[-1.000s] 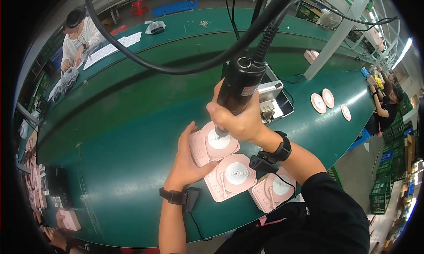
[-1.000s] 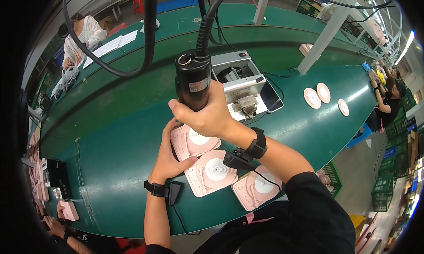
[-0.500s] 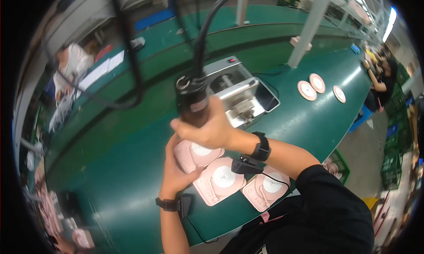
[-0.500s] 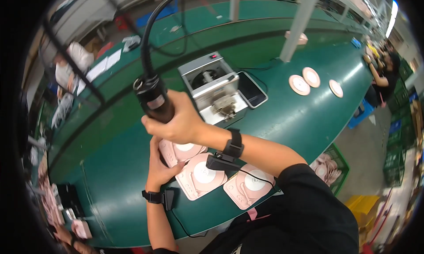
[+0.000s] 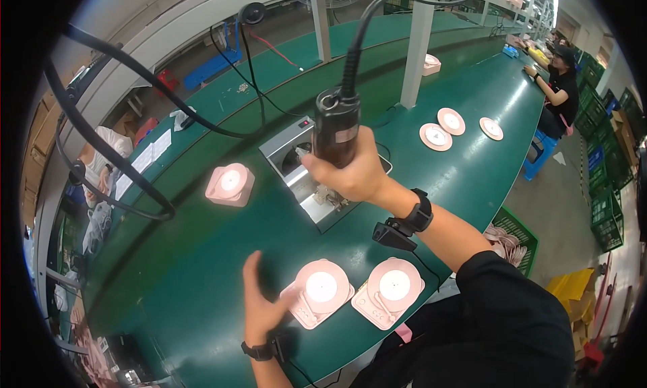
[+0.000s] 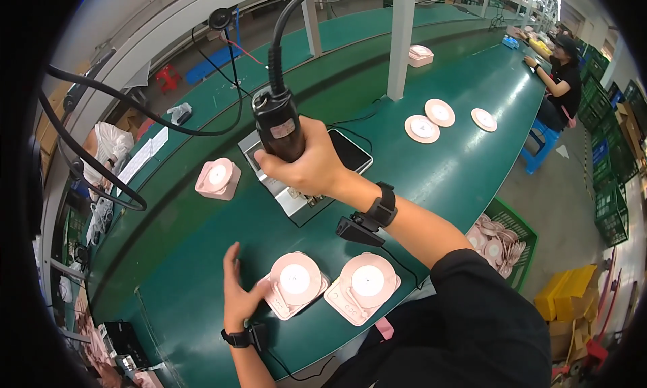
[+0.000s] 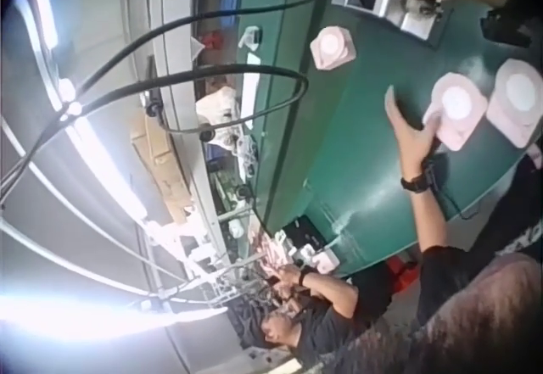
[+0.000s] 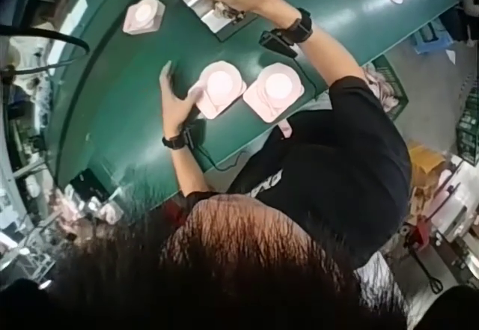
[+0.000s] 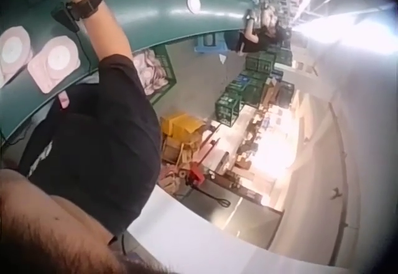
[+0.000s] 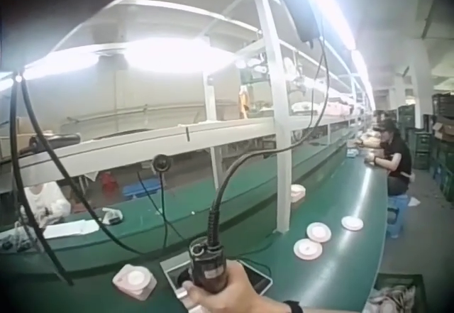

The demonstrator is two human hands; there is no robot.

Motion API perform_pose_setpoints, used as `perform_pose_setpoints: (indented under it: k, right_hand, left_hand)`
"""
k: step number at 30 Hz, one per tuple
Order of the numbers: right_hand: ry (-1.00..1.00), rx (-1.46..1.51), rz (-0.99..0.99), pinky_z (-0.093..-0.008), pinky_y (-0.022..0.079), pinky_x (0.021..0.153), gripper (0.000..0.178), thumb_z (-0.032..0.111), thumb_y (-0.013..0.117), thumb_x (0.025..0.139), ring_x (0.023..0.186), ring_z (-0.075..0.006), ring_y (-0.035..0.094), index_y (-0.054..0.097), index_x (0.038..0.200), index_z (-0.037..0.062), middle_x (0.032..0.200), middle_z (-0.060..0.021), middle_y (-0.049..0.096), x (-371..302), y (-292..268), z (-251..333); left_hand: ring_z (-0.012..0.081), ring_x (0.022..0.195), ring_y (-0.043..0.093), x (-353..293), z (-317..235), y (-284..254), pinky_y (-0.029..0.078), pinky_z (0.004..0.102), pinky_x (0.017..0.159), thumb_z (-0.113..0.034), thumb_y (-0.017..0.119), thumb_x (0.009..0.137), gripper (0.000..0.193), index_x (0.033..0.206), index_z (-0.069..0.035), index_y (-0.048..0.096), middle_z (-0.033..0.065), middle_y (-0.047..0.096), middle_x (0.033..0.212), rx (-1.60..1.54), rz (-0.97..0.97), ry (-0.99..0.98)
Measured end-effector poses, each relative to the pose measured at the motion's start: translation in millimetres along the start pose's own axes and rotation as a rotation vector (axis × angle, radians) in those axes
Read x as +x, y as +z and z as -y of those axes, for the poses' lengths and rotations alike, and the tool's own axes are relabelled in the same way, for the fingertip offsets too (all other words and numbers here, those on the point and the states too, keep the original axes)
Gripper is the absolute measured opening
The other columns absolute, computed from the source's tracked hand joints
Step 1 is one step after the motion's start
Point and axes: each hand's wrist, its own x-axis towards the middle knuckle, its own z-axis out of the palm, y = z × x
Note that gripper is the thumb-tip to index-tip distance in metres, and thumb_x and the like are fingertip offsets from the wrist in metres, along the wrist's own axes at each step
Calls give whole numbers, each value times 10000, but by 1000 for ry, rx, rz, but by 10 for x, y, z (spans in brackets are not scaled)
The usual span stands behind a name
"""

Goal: The person places a white disc onto a pink base and uses a power screwdriver to secure them together. This process is repeated multiple times, with the person occasionally moving the discs and assembled units on the table.

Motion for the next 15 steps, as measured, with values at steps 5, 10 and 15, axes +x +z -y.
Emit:
perform_pose_setpoints:
  k: [5, 10, 15]
  right_hand:
    - [158, -17, 97, -282, 452, 568, 186, 27, 786, 859, 653, -78, 576, 607, 908, 33, 746, 9, 616, -54, -20, 105]
    - [200, 99, 145, -259, 469, 551, 248, -10, 757, 860, 657, -88, 603, 552, 995, 27, 776, -22, 605, -256, 83, 325]
    - [143, 112, 247, -286, 509, 584, 267, 17, 724, 862, 611, -113, 595, 489, 988, 28, 736, -66, 612, -455, 265, 456]
  left_hand:
    - [385, 1485, 370, -87, -258, 15, 288, 509, 1236, -386, 990, 473, 1290, 1571, -67, 394, 197, 400, 1579, 152, 213, 72]
    - [392, 1473, 376, -88, -168, -9, 303, 497, 1231, -391, 1006, 462, 1296, 1561, -53, 409, 197, 415, 1553, 83, 280, 62]
    - [391, 1462, 388, -94, -275, 28, 271, 519, 1242, -342, 1000, 524, 1232, 1558, -47, 399, 198, 432, 1531, 40, 345, 112]
